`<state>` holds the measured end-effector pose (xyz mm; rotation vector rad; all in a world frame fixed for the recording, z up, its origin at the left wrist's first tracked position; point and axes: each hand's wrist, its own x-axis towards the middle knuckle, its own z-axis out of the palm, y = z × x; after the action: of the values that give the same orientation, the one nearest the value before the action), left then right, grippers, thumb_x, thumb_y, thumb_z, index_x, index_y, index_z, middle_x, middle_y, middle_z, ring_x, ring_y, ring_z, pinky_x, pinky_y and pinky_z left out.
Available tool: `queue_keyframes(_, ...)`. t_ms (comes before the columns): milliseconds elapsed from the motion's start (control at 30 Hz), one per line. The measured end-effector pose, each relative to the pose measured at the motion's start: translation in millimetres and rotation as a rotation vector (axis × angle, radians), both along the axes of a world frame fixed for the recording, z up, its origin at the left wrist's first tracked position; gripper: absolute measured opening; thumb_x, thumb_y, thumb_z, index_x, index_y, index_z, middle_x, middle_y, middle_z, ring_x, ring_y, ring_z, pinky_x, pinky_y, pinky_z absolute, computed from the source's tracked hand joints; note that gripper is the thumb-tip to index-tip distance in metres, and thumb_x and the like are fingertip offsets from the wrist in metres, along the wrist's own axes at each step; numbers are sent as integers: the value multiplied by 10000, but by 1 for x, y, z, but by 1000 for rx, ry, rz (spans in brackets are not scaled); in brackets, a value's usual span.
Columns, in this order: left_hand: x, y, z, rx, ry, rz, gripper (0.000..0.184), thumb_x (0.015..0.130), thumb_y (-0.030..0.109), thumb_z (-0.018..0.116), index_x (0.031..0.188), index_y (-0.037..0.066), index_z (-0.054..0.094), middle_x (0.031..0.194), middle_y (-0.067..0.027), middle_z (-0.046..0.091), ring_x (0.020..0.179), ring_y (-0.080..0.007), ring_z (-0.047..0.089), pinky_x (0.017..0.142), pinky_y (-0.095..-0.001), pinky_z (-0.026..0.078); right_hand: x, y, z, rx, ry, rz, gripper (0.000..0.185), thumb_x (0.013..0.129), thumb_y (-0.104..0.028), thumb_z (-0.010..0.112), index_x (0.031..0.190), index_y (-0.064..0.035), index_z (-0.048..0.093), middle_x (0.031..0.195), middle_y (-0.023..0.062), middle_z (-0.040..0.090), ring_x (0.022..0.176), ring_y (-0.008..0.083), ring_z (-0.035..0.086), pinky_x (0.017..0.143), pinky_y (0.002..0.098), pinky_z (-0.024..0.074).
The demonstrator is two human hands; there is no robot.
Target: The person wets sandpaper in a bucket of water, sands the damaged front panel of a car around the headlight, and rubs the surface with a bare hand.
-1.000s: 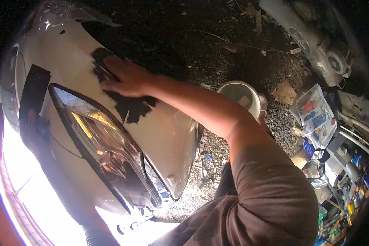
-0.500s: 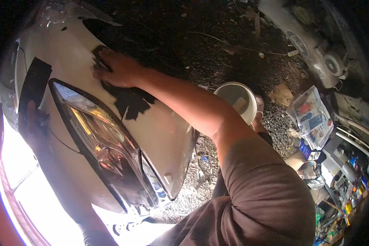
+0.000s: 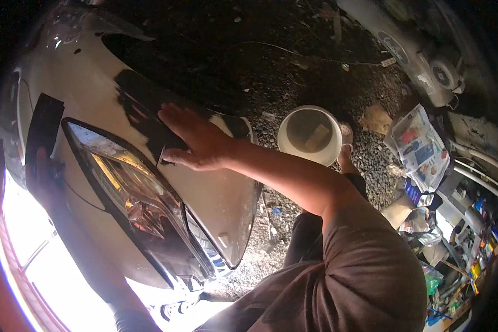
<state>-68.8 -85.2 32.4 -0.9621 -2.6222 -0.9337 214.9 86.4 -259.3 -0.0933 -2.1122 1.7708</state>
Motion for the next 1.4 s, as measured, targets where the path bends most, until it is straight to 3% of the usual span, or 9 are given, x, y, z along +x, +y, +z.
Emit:
queue_keyframes(233, 0, 0, 0, 59, -63, 21, 310, 965, 238, 820, 1141, 6, 714, 755, -46, 658, 634, -132, 607, 561, -303, 485, 10, -10, 1, 20, 22, -3, 1011, 1045, -682, 509, 1696, 12, 166, 1767, 265, 149, 1656, 384, 126, 1355, 491, 113)
queue_keyframes(433, 31, 22, 1, 122, -190, 49, 294, 970, 232, 814, 1146, 16, 720, 758, -43, 658, 634, -131, 613, 589, -293, 491, -74, 14, 13, 40, -45, -3, 1028, 1039, -700, 508, 1710, -15, 137, 1773, 246, 159, 1656, 375, 130, 1355, 463, 119)
queue_keyframes(500, 28, 22, 0, 205, -229, 114, 297, 970, 233, 815, 1151, 17, 723, 763, -42, 662, 635, -130, 616, 596, -289, 493, -117, 22, 14, 43, 39, -127, 954, 1036, -695, 525, 1658, -7, 302, 1699, 275, 343, 1587, 400, 338, 1309, 459, 270)
queue_keyframes(533, 11, 11, 0, 87, -92, 2, 297, 969, 230, 816, 1155, 17, 726, 775, -44, 671, 636, -129, 618, 605, -283, 497, -132, 31, 24, 41, 44, -122, 954, 1036, -695, 525, 1658, -7, 302, 1699, 275, 343, 1587, 400, 338, 1309, 459, 270)
queue_keyframes(600, 2, 5, 1, -33, 47, -103, 297, 969, 227, 817, 1160, 17, 730, 787, -46, 680, 637, -127, 621, 613, -278, 500, -160, 53, 50, -20, -48, -29, 824, 1032, -666, 551, 1519, -5, 474, 1533, 286, 543, 1426, 421, 547, 1185, 469, 419)
queue_keyframes(800, 24, 20, 4, 57, -164, 53, 294, 964, 234, 829, 1145, 15, 751, 821, -42, 719, 666, -111, 644, 638, -269, 502, -245, 64, 45, -88, -6, -96, 788, 970, -666, 633, 1304, 47, 622, 1340, 303, 637, 1250, 455, 640, 1051, 503, 497)
queue_keyframes(900, 21, 20, 6, -5, -149, 77, 294, 956, 241, 840, 1128, 15, 764, 819, -35, 723, 671, -106, 648, 635, -271, 506, -241, 59, 38, -8, 69, -180, 755, 994, -667, 602, 1364, -9, 591, 1305, 251, 680, 1213, 393, 675, 1044, 455, 499)
queue_keyframes(1133, 28, 28, 1, 100, -184, 96, 285, 945, 215, 849, 1146, 27, 776, 799, -34, 711, 664, -104, 637, 614, -280, 502, -177, 49, 45, -60, -52, -82, 840, 979, -641, 642, 1527, -22, 493, 1351, 256, 675, 1191, 400, 681, 1024, 461, 505)
queue_keyframes(1400, 27, 29, 3, 16, -166, 113, 274, 957, 228, 838, 1131, 26, 772, 778, -28, 689, 660, -101, 629, 608, -275, 499, -123, 28, 25, 17, 1, -122, 949, 999, -596, 634, 1656, 11, 318, 1705, 271, 342, 1585, 411, 338, 1307, 422, 285)
